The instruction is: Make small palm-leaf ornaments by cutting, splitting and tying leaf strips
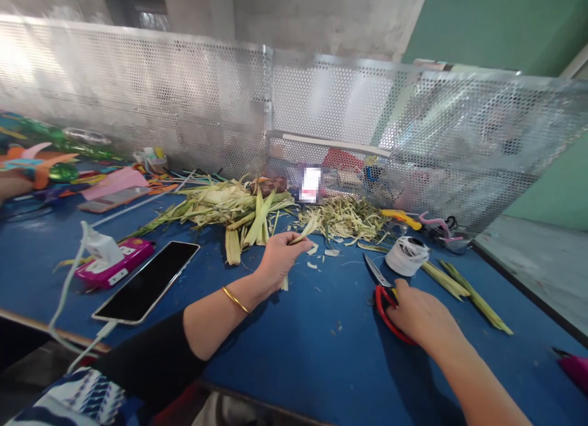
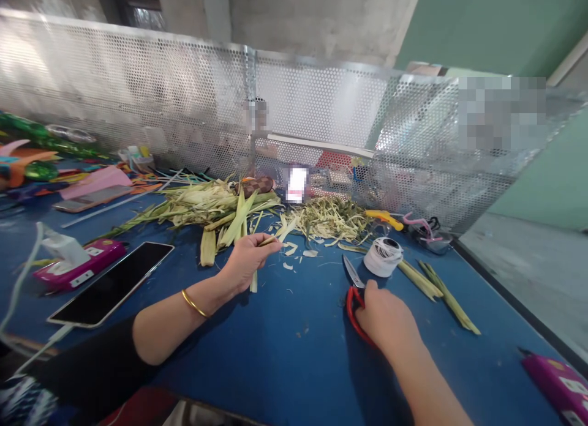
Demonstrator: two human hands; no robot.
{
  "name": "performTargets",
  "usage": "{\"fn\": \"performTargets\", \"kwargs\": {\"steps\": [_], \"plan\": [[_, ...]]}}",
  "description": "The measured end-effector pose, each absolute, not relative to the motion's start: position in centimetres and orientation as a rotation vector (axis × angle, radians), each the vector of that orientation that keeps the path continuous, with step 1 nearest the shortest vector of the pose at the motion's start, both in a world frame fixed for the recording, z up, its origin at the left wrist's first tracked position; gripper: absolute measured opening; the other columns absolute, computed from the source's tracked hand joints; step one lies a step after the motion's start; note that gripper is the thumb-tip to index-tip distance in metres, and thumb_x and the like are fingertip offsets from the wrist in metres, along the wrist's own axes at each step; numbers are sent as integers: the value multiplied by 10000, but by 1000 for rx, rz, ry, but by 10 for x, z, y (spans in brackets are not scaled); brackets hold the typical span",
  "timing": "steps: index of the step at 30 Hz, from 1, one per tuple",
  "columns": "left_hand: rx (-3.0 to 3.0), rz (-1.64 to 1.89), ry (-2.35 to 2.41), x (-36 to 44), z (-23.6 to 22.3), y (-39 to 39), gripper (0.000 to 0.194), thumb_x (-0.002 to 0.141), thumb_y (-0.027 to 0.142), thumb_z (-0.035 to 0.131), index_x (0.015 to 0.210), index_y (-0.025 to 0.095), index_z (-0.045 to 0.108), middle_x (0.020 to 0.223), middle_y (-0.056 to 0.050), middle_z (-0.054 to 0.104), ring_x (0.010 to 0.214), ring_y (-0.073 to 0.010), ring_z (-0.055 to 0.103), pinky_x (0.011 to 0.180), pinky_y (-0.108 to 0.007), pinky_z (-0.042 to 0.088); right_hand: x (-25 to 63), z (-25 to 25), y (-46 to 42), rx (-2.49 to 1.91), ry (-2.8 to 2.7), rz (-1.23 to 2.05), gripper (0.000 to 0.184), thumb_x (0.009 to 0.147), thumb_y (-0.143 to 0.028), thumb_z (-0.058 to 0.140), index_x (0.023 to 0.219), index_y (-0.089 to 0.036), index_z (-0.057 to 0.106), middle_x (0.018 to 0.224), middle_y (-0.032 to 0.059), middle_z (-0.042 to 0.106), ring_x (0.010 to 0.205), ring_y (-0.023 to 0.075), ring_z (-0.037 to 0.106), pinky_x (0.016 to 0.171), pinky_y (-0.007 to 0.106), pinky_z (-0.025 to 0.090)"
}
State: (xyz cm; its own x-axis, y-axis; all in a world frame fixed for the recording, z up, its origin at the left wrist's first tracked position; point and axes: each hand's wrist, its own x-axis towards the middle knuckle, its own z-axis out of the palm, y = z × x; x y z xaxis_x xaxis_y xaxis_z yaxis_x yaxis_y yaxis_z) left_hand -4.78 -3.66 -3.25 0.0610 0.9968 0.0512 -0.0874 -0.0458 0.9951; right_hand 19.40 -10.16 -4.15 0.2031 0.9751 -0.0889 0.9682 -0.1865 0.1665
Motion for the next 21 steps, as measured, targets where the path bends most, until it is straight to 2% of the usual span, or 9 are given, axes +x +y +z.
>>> {"fn": "performTargets", "kwargs": {"steps": [4, 6, 8, 10, 12, 14, 17, 21], "plan": [[1267, 1257, 1123, -49, -36, -33, 164, 652, 307, 678, 667, 163, 600, 503, 69, 375, 466, -60, 269, 456, -221, 211, 207, -47, -96, 2358, 1975, 167, 471, 738, -133, 476, 1207, -95, 481, 938, 177, 646, 816, 300, 653, 613, 327, 418], [1286, 1268, 1155, -49, -39, -31, 163, 655, 311, 675, 658, 166, 601, 503, 63, 394, 482, -67, 299, 467, -215, 239, 212, -48, -93, 2476, 2056, 12, 494, 738, -163, 494, 1231, -135, 487, 879, 129, 645, 795, 282, 635, 631, 335, 428], [1297, 1289, 1164, -49, -42, -29, 158, 654, 308, 675, 661, 163, 611, 542, 48, 452, 512, -73, 349, 491, -212, 280, 210, -47, -92, 2653, 2183, -475, 498, 748, -236, 517, 1243, -184, 491, 795, 70, 622, 669, 231, 596, 596, 329, 435], [1305, 1314, 1157, -49, -45, -27, 158, 653, 307, 676, 674, 159, 626, 596, 32, 513, 547, -80, 398, 522, -212, 316, 200, -45, -95, 2693, 2281, -1366, 514, 757, -328, 539, 1256, -222, 477, 705, 9, 560, 492, 155, 477, 506, 304, 419], [1320, 1333, 1164, -49, -47, -25, 163, 653, 310, 676, 688, 155, 638, 632, 20, 555, 576, -90, 438, 545, -215, 341, 184, -43, -101, 2345, 2257, -2351, 528, 739, -393, 592, 1230, -221, 499, 638, -31, 479, 421, 100, 347, 459, 280, 393], [1350, 1348, 1191, -49, -49, -23, 169, 653, 313, 674, 699, 152, 647, 647, 11, 584, 602, -104, 475, 567, -222, 363, 168, -42, -109, 1845, 2094, -2934, 471, 717, -385, 647, 1153, -230, 559, 697, -18, 494, 429, 77, 341, 451, 266, 383], [1409, 1372, 1229, -49, -51, -21, 175, 655, 316, 668, 708, 150, 658, 673, 1, 624, 639, -125, 526, 600, -232, 390, 151, -42, -120, 1454, 1877, -3263, 381, 746, -431, 662, 1060, -220, 614, 750, 8, 525, 468, 73, 388, 493, 263, 403], [1477, 1400, 1263, -48, -53, -20, 181, 666, 323, 655, 720, 151, 665, 682, -4, 651, 653, -143, 560, 610, -240, 409, 141, -44, -129, 1147, 1765, -3409, 499, 777, -613, 567, 1064, -207, 606, 780, 20, 541, 521, 84, 437, 541, 265, 427]]}}
